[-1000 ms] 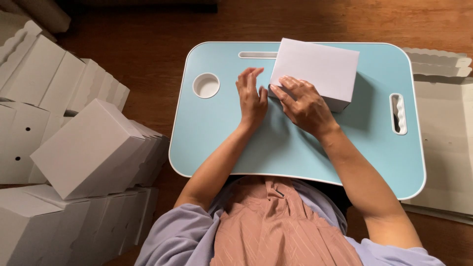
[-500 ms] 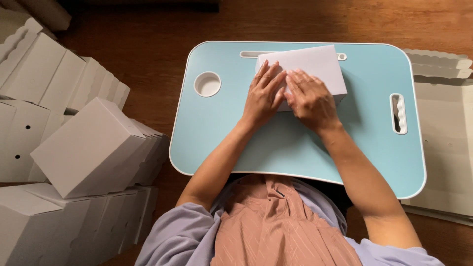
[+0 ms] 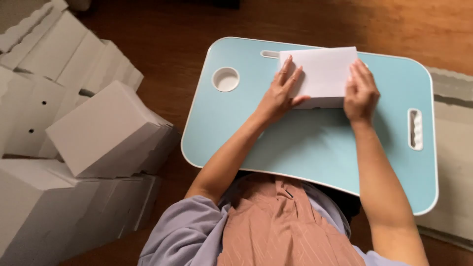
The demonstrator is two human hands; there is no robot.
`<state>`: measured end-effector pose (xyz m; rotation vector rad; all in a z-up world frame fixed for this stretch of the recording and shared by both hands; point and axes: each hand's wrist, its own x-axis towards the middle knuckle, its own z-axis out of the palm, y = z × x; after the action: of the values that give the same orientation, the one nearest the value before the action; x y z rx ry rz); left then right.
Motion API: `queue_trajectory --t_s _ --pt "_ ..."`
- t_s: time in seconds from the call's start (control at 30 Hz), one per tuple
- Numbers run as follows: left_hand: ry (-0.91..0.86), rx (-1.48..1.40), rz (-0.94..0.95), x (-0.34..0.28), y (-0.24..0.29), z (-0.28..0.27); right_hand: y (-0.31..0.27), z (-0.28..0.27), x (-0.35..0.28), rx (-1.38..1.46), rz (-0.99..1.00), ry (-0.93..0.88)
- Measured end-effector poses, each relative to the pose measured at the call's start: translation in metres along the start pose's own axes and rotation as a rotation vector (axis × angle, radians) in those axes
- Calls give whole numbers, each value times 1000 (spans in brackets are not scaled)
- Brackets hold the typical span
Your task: Folding and assembling cardboard boxes from flat templates on a lap desk.
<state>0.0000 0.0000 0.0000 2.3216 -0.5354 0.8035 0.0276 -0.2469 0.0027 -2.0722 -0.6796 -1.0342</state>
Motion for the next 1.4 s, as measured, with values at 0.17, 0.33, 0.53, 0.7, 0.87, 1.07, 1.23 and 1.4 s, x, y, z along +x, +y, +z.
queue_trajectory --t_s 0.17,0.33,0.53,0.7,0.87,1.07,1.23,1.4 --pt "-72 24 -82 3 4 -8 -26 -5 7 144 318 -8" --pt "-91 111 -105 7 11 -18 -44 -8 16 144 348 -34" --pt "-154 147 -155 10 17 -27 -42 -5 16 127 302 -50" --pt "-300 124 -234 -3 35 -51 -61 1 16 299 448 -20" --pt "-163 107 -332 -43 31 -70 -83 27 3 373 375 -70" --pt "221 184 -437 -86 15 -153 -204 56 27 812 429 -301" --pt "569 295 -394 -106 31 -244 -274 77 63 1225 231 -496" --pt "778 487 -364 -134 40 -330 -331 104 79 1172 -45 -536"
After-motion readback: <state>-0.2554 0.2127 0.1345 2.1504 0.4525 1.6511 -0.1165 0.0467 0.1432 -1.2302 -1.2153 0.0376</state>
